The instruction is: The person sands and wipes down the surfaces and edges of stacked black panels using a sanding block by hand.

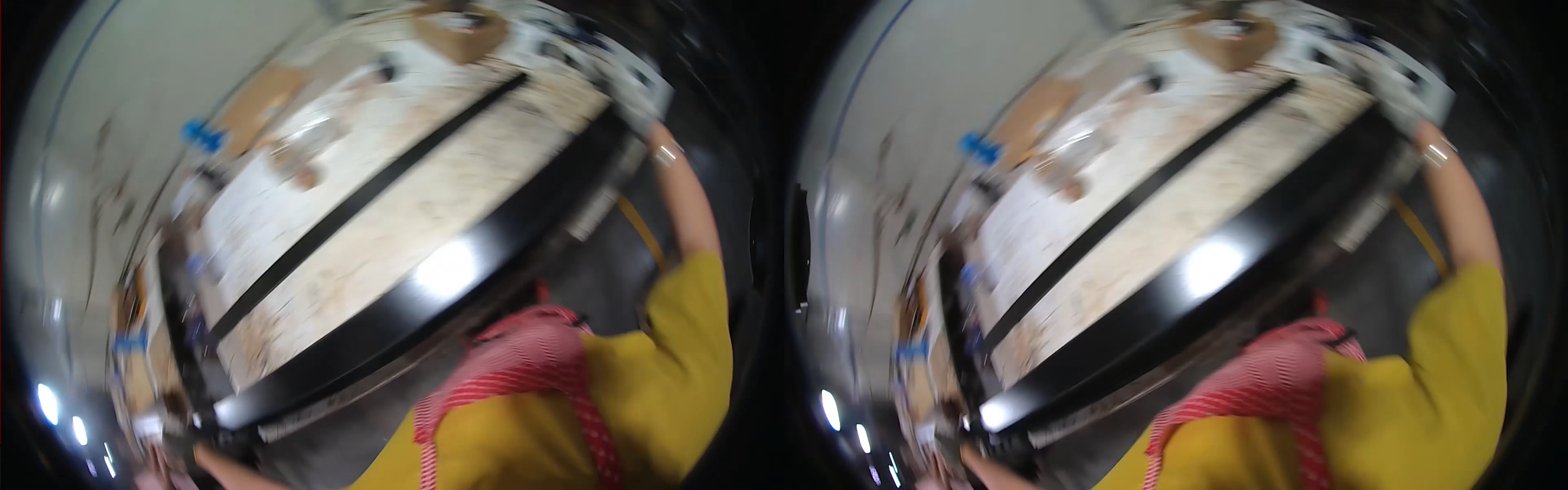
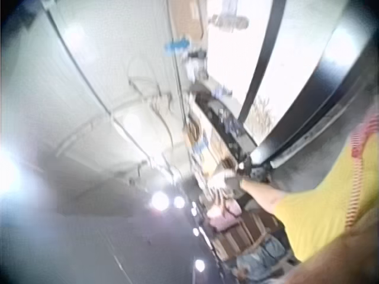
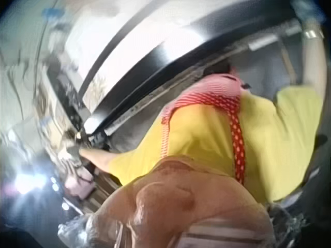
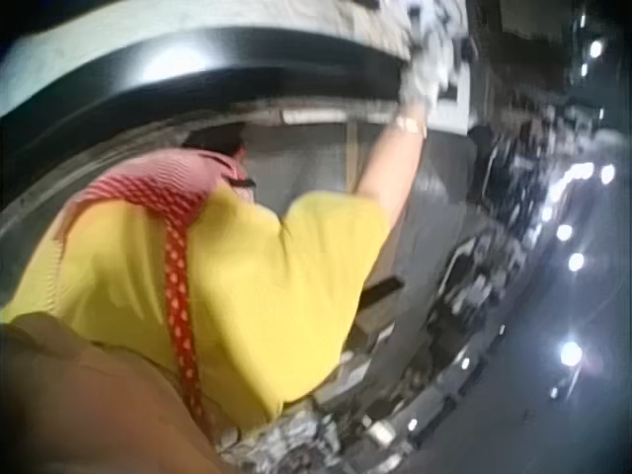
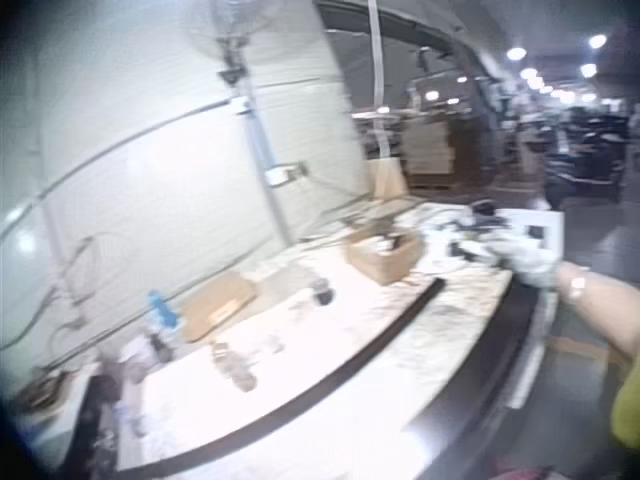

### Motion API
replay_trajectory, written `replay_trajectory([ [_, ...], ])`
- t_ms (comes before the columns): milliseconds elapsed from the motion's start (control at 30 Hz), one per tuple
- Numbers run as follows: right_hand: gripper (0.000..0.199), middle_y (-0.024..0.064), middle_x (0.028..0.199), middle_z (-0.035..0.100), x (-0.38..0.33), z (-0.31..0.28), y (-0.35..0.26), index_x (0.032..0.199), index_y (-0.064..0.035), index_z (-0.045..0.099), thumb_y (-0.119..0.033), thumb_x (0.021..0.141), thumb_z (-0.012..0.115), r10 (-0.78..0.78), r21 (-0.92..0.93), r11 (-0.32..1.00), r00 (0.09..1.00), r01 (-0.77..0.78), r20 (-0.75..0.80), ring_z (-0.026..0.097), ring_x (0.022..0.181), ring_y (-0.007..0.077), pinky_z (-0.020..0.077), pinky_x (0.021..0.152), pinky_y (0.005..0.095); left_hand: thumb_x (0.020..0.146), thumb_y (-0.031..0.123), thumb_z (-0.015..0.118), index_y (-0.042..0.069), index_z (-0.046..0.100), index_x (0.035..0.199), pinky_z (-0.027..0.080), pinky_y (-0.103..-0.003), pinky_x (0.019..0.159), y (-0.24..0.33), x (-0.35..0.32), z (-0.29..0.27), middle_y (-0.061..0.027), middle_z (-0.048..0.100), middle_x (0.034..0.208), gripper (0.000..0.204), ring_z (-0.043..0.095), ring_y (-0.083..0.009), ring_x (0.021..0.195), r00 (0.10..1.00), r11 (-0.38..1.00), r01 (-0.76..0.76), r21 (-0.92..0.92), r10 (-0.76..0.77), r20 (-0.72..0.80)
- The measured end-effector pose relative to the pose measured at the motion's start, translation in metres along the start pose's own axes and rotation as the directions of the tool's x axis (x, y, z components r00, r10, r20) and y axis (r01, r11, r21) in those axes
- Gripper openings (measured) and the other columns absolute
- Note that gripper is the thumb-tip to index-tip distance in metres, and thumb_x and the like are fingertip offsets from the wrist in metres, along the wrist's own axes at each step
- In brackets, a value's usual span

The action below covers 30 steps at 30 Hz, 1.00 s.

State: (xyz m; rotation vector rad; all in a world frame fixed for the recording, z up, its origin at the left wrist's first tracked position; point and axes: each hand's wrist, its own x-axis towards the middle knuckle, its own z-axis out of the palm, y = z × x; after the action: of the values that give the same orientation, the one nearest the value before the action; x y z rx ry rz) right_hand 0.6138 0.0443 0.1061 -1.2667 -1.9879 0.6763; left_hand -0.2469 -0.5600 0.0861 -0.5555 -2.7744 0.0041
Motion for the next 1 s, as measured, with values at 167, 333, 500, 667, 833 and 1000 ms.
replay_trajectory([
  [167, 0.029, 0.0080, 0.107, 0.064, 0.013, 0.025, 0.020, 0.116, -0.0017, 0.068, -0.025, 0.102, 0.057, 0.040, 0.633, 0.773, 0.992, 0.045, -0.119, 0.063, 0.091, 0.0156, 0.0546, 0.074, 0.0302, 0.103, 0.026, 0.054, 0.002, 0.061, 0.131, 0.048, -0.043, 0.101, 0.168, -0.135, -0.088, -0.0227, 0.064, 0.127, 0.038, 0.061, -0.0349, 0.119, 0.954, 0.887, -0.297, -0.354, 0.266, -0.136],
  [333, 0.039, 0.0102, 0.107, 0.064, 0.016, 0.034, 0.012, 0.129, 0.0019, 0.059, -0.026, 0.101, 0.059, -0.056, 0.532, 0.841, 0.994, 0.098, -0.094, 0.064, 0.102, 0.0149, 0.0554, 0.074, 0.0275, 0.104, 0.026, 0.053, 0.000, 0.064, 0.127, 0.046, -0.041, 0.105, 0.268, -0.208, -0.101, -0.0203, 0.063, 0.132, 0.037, 0.059, -0.0340, 0.124, 0.880, 0.742, -0.435, -0.510, 0.470, -0.066],
  [500, 0.044, 0.0098, 0.119, 0.064, 0.031, -0.062, 0.056, 0.135, 0.0037, 0.056, -0.024, 0.101, 0.061, 0.051, 0.640, 0.767, 0.993, 0.032, -0.110, 0.061, 0.109, 0.0164, 0.0560, 0.085, 0.0293, 0.106, 0.028, 0.051, 0.000, 0.057, 0.137, 0.045, -0.040, 0.109, 0.292, -0.240, -0.112, -0.0210, 0.060, 0.136, 0.042, 0.058, -0.0349, 0.125, 0.961, 0.725, -0.200, -0.659, 0.277, 0.014],
  [667, 0.047, 0.0080, 0.136, 0.059, 0.032, -0.099, 0.116, 0.137, -0.0013, 0.057, -0.009, 0.092, 0.070, -0.138, 0.057, 0.985, 0.946, 0.162, -0.293, 0.057, 0.125, 0.0233, 0.0547, 0.101, 0.0337, 0.106, 0.019, 0.048, -0.004, 0.058, 0.134, 0.053, -0.033, 0.100, 0.341, -0.261, -0.127, -0.0219, 0.066, 0.126, 0.038, 0.065, -0.0281, 0.112, 0.938, 0.785, -0.299, -0.543, 0.346, -0.016],
  [833, 0.048, 0.0116, 0.122, 0.067, 0.043, -0.104, 0.155, 0.132, 0.0028, 0.060, 0.005, 0.085, 0.071, -0.453, 0.162, 0.809, 0.776, 0.565, -0.439, 0.058, 0.125, 0.0281, 0.0574, 0.099, 0.0372, 0.102, 0.033, 0.058, -0.001, 0.053, 0.140, 0.051, -0.040, 0.098, 0.454, -0.314, -0.161, -0.0222, 0.060, 0.136, 0.051, 0.062, -0.0348, 0.117, 0.713, 0.565, -0.419, -0.711, 0.689, 0.127],
  [1000, 0.051, 0.0136, 0.125, 0.066, 0.064, -0.085, 0.189, 0.129, -0.0020, 0.062, 0.000, 0.079, 0.069, -0.503, -0.303, 0.862, 0.765, 0.407, -0.402, 0.065, 0.112, 0.0284, 0.0542, 0.098, 0.0326, 0.099, 0.021, 0.058, -0.003, 0.053, 0.137, 0.046, -0.044, 0.105, 0.569, -0.356, -0.199, -0.0240, 0.055, 0.138, 0.046, 0.057, -0.0380, 0.124, 0.320, 0.219, -0.788, -0.575, 0.944, -0.080],
])
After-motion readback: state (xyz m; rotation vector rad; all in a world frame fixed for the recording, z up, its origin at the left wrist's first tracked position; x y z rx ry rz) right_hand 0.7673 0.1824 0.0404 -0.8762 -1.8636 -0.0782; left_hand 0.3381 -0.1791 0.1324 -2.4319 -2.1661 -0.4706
